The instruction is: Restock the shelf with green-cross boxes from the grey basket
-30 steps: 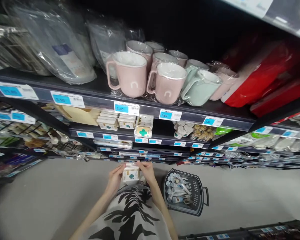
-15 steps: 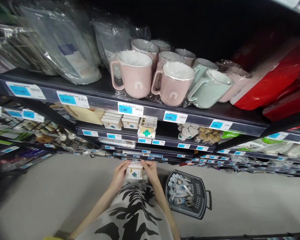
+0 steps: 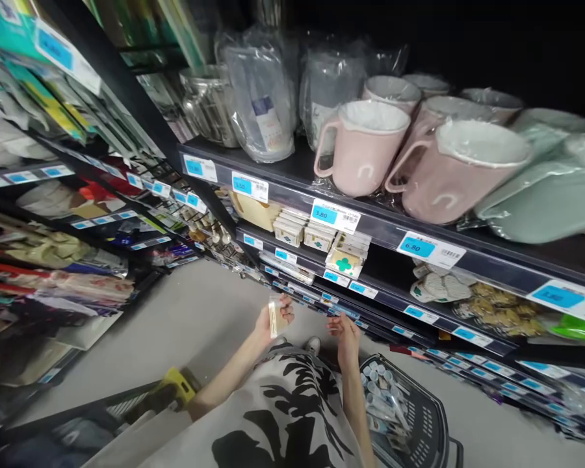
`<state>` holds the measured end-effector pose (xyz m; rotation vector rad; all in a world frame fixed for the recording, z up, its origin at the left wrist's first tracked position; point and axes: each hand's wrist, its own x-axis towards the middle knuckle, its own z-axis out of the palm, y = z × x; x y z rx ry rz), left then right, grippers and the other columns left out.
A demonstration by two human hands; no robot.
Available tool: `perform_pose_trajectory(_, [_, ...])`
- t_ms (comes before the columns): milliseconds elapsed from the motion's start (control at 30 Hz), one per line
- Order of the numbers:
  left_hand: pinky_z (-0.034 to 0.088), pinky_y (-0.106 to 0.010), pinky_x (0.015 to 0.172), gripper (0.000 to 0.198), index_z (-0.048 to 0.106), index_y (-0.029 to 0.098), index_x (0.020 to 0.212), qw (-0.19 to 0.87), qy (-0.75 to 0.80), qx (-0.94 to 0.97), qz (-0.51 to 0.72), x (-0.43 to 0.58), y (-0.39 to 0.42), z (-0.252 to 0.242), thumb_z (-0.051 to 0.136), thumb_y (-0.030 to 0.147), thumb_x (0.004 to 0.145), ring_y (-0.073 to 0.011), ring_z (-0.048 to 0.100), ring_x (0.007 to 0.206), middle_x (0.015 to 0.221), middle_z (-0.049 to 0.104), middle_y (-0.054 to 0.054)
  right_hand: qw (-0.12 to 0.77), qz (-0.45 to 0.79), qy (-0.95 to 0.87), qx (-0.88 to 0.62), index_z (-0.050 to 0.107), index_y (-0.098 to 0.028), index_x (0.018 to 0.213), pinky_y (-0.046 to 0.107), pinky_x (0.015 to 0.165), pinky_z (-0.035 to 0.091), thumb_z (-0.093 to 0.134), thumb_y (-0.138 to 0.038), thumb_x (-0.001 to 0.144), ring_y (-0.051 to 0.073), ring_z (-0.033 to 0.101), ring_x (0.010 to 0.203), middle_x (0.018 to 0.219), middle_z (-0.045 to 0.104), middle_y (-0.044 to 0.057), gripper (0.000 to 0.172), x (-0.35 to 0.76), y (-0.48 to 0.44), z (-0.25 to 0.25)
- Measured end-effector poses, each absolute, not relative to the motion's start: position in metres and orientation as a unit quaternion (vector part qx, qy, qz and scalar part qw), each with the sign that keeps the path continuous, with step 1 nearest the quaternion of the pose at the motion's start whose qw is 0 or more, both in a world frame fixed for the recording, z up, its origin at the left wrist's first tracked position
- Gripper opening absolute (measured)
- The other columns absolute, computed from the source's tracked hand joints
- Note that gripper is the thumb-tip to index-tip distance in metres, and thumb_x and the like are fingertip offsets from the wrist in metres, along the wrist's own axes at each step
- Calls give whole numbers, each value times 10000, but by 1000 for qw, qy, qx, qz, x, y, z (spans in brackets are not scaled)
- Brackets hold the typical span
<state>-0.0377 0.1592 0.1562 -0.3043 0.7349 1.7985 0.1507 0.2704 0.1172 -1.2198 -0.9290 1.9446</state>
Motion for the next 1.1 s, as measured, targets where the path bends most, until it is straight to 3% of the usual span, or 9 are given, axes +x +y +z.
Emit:
perform_pose_trajectory(200, [348, -184, 453, 230, 483, 188, 745, 574, 310, -123, 747, -19, 166, 156, 710, 182, 775, -42, 388, 459, 674, 478, 53, 314, 751, -363, -454, 613, -204, 585, 273, 509, 490, 818, -549, 717, 196, 678, 622, 690, 710, 50, 422, 150, 270, 123])
perform_pose_trajectory(500, [359, -207, 477, 310, 527, 184, 724, 551, 380, -89, 738, -14, 169, 150, 808, 315, 721, -56, 426, 479, 671, 532, 51, 294, 753, -372, -456, 642, -206, 615, 289, 516, 494, 808, -585, 714, 205, 680, 626, 690, 719, 53, 426, 153, 270, 118])
perform_pose_trajectory(667, [383, -213, 548, 458, 574, 185, 695, 448, 546, 2, 708, -10, 165, 137, 843, 556, 678, -90, 494, 538, 612, 562, 50, 215, 802, -427, -357, 770, -193, 933, 330, 601, 563, 715, -677, 792, 242, 710, 762, 922, 780, 110, 507, 151, 263, 129])
perform_pose_trajectory(767, [370, -216, 552, 484, 602, 186, 712, 441, 584, 51, 679, -5, 162, 136, 797, 629, 716, -94, 478, 537, 609, 557, 46, 172, 795, -498, -301, 743, -230, 1150, 344, 725, 589, 806, -557, 773, 262, 720, 929, 1125, 770, 103, 504, 145, 255, 130])
perform_pose_trajectory(867, [368, -216, 554, 468, 619, 193, 727, 426, 590, 74, 682, -4, 160, 139, 772, 634, 751, -100, 480, 557, 632, 564, 39, 151, 771, -548, -288, 725, -234, 1167, 376, 847, 581, 902, -407, 684, 270, 723, 987, 1110, 779, 80, 543, 138, 249, 123])
perform_pose_trajectory(967, [444, -235, 640, 405, 674, 203, 793, 397, 594, 139, 686, -8, 160, 141, 720, 604, 823, -140, 579, 672, 750, 661, -7, 195, 718, -581, -331, 751, -208, 1022, 391, 809, 584, 899, -393, 661, 270, 722, 897, 978, 792, 75, 432, 135, 248, 120])
perform_pose_trajectory(1100, [496, -344, 923, 229, 743, 219, 900, 299, 625, 299, 656, -22, 159, 147, 669, 436, 907, -228, 668, 975, 993, 740, -78, 357, 555, -661, -358, 783, -240, 857, 422, 863, 551, 823, -346, 748, 260, 683, 874, 900, 782, 68, 157, 141, 251, 136])
